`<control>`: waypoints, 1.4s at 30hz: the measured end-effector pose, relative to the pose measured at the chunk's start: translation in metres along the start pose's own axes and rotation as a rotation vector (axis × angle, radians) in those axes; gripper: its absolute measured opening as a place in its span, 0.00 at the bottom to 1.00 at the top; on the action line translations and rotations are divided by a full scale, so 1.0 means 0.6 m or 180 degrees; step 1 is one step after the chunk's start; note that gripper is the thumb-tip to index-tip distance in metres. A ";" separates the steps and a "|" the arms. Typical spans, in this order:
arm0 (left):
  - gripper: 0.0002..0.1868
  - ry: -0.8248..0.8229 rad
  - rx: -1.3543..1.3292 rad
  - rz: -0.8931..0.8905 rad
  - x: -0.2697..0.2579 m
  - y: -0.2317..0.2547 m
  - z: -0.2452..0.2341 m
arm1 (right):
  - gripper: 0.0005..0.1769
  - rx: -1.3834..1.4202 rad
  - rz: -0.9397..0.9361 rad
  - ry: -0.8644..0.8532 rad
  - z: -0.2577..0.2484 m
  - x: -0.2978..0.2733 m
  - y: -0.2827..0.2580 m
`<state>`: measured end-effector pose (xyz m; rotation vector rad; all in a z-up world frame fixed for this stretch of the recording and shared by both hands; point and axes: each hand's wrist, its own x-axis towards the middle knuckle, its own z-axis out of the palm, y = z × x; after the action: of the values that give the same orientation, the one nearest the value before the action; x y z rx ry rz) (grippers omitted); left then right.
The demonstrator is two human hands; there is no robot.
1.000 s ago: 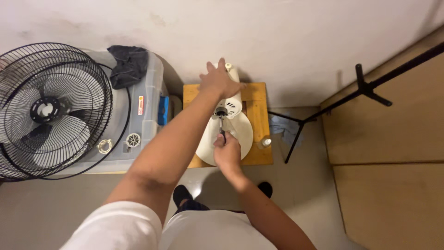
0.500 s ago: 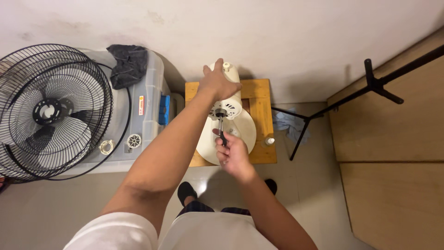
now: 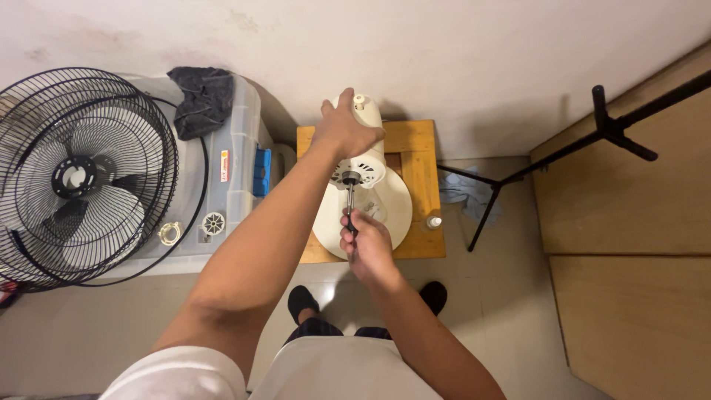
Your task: The person uses a screwdriver to loosen and tighten a central screw on the back of a white pedestal fan. They then pick up the fan's front grille and spray it with a cleaning solution from a small bottle.
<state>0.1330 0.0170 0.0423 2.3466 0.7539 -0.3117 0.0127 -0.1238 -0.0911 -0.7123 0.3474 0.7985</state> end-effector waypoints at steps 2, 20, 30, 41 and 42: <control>0.59 0.0014 0.0021 0.0016 0.003 0.000 0.001 | 0.12 0.0016 0.0123 0.0018 -0.001 -0.002 -0.001; 0.59 0.0204 -0.0005 0.0125 0.007 -0.011 0.018 | 0.09 -0.0029 0.0162 0.0383 -0.017 0.008 0.002; 0.59 0.0183 -0.0005 0.0032 -0.002 -0.012 0.014 | 0.07 0.0307 0.0364 -0.0031 -0.034 0.019 0.007; 0.59 0.0121 -0.0040 -0.0083 -0.007 -0.009 0.011 | 0.09 -0.0234 0.0131 0.0412 -0.015 0.007 0.004; 0.59 0.0127 -0.0036 -0.0078 -0.008 -0.009 0.011 | 0.10 -0.0287 0.0175 0.0370 -0.018 0.008 0.002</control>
<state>0.1260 0.0139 0.0363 2.3407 0.8018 -0.2714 0.0148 -0.1281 -0.1017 -0.8386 0.4395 0.8305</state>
